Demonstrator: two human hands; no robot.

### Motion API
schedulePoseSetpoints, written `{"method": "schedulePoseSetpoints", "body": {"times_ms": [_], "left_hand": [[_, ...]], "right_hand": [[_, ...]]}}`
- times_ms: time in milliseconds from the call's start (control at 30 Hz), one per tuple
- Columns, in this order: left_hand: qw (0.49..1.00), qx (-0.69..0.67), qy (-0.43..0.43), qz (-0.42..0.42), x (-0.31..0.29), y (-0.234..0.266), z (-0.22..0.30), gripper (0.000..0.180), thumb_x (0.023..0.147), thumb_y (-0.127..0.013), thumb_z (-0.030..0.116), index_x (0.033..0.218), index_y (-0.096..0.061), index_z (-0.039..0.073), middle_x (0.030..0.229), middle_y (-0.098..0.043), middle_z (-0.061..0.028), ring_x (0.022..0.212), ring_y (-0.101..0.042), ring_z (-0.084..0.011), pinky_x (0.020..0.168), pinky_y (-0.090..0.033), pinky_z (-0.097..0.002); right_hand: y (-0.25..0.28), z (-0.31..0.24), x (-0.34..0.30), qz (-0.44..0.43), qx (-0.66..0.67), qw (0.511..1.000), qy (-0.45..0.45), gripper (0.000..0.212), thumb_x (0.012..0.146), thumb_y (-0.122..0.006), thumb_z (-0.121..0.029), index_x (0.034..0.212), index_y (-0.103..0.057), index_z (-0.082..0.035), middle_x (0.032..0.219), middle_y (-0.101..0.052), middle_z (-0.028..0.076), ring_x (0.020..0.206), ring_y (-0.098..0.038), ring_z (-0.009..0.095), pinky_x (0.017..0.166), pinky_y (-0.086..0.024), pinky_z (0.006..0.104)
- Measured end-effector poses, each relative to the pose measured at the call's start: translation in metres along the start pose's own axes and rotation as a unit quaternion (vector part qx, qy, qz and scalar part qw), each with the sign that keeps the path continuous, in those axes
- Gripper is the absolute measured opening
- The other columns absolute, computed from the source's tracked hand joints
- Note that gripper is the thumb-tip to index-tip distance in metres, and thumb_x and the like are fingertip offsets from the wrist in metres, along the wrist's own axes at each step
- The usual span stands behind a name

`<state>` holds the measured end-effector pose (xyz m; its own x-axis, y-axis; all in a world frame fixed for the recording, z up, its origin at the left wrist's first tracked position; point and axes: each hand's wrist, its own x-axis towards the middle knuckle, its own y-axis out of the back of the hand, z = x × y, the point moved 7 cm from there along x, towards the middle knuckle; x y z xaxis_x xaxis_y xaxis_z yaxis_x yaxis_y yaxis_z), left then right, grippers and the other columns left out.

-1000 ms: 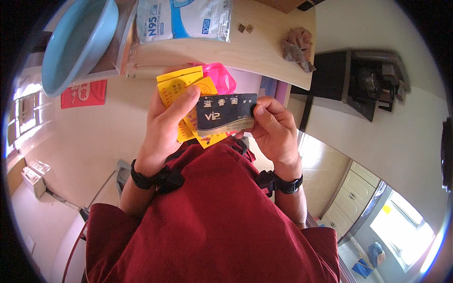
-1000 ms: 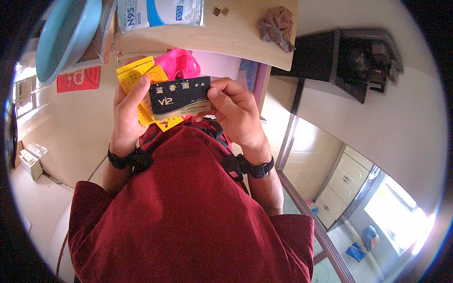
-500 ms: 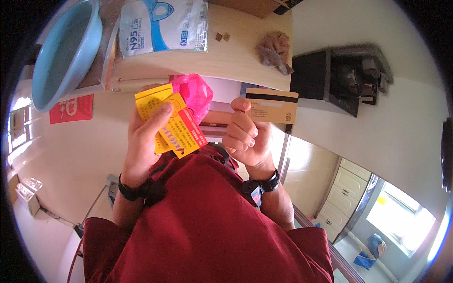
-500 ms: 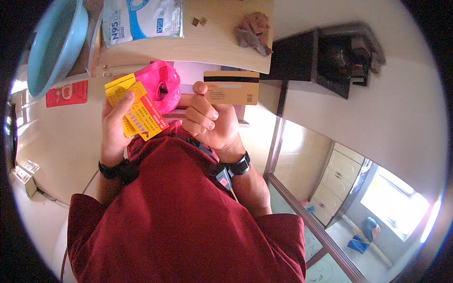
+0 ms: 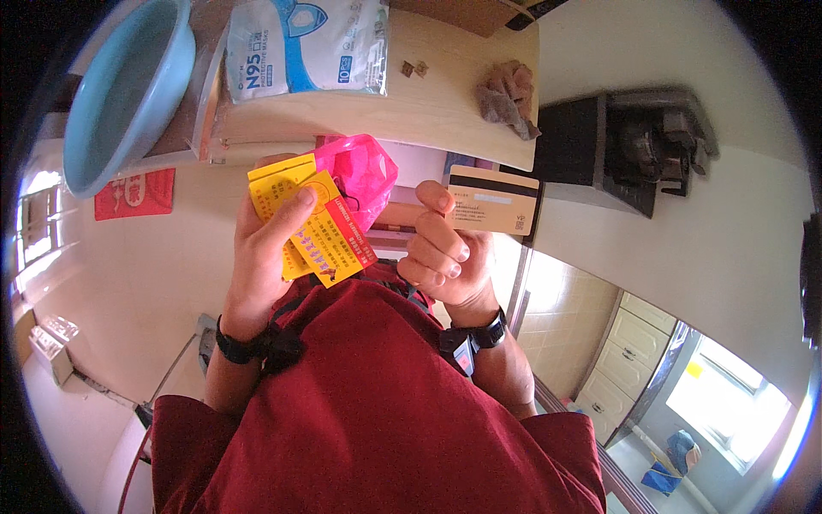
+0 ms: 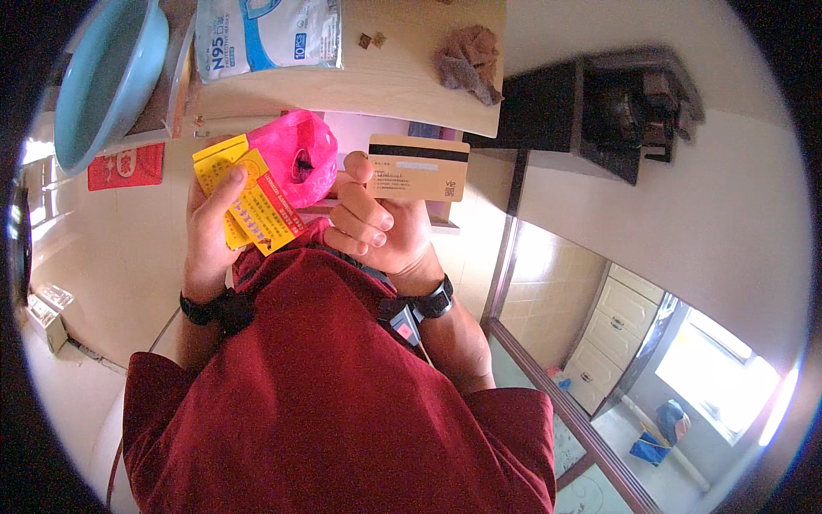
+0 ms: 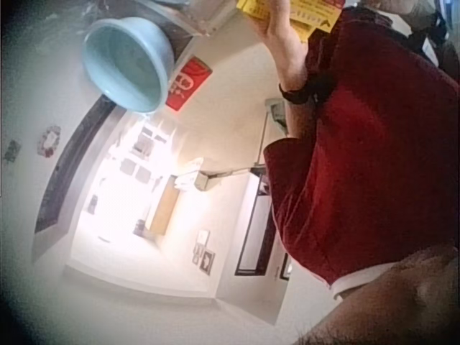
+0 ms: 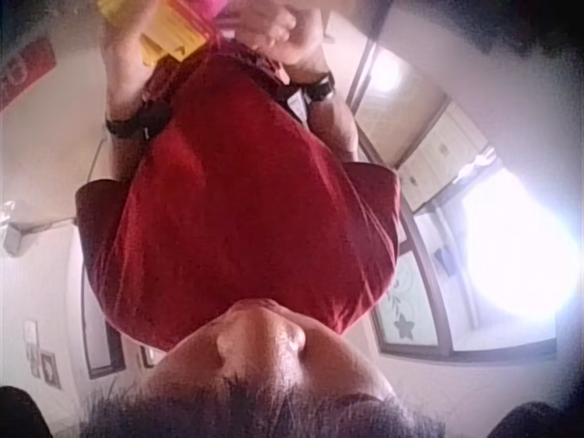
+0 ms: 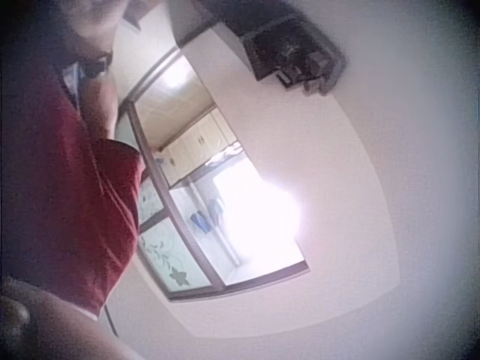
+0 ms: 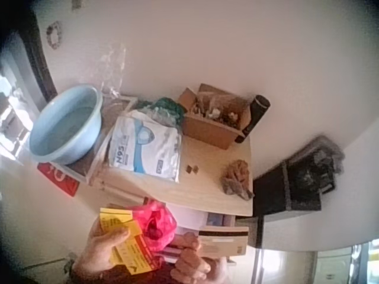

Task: Organizing various small items, cards, and coins in a desk drawer.

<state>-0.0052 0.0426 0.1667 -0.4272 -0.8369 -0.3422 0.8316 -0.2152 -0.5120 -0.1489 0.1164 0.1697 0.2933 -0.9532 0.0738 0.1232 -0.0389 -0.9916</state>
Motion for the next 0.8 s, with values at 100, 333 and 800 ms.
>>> {"method": "schedulePoseSetpoints", "body": {"times_ms": [100,333,800], "left_hand": [[1.0,0.016,-0.007,-0.005,0.001,-0.002,0.001,0.04,0.091,-0.06,0.018,0.126,-0.046,0.005,0.11,-0.06,-0.0091,0.093,-0.063,-0.0179,0.079,-0.053,-0.0319],[1.0,0.011,-0.006,0.02,0.001,0.006,-0.001,0.04,0.09,-0.061,0.016,0.125,-0.046,0.005,0.108,-0.061,-0.0094,0.092,-0.064,-0.0187,0.077,-0.054,-0.0333],[0.995,0.053,-0.072,0.052,-0.005,0.012,0.009,0.037,0.089,-0.062,0.011,0.123,-0.048,0.004,0.102,-0.061,-0.0067,0.088,-0.062,-0.0143,0.076,-0.051,-0.0289]], "right_hand": [[-0.001,-0.001,0.001,-0.004,-0.003,1.0,-0.004,0.021,0.099,-0.042,-0.029,0.102,-0.052,-0.011,0.056,-0.037,-0.004,0.046,-0.035,0.008,0.052,-0.035,0.0265],[0.027,-0.016,0.003,0.102,-0.059,0.993,0.004,0.021,0.1,-0.04,-0.03,0.098,-0.048,-0.01,0.058,-0.039,-0.003,0.049,-0.039,0.011,0.053,-0.034,0.0261],[0.116,-0.19,-0.024,0.445,-0.567,0.668,0.184,0.026,0.097,-0.047,-0.019,0.105,-0.056,0.003,0.073,-0.06,0.008,0.057,-0.056,0.015,0.055,-0.047,0.029]]}}
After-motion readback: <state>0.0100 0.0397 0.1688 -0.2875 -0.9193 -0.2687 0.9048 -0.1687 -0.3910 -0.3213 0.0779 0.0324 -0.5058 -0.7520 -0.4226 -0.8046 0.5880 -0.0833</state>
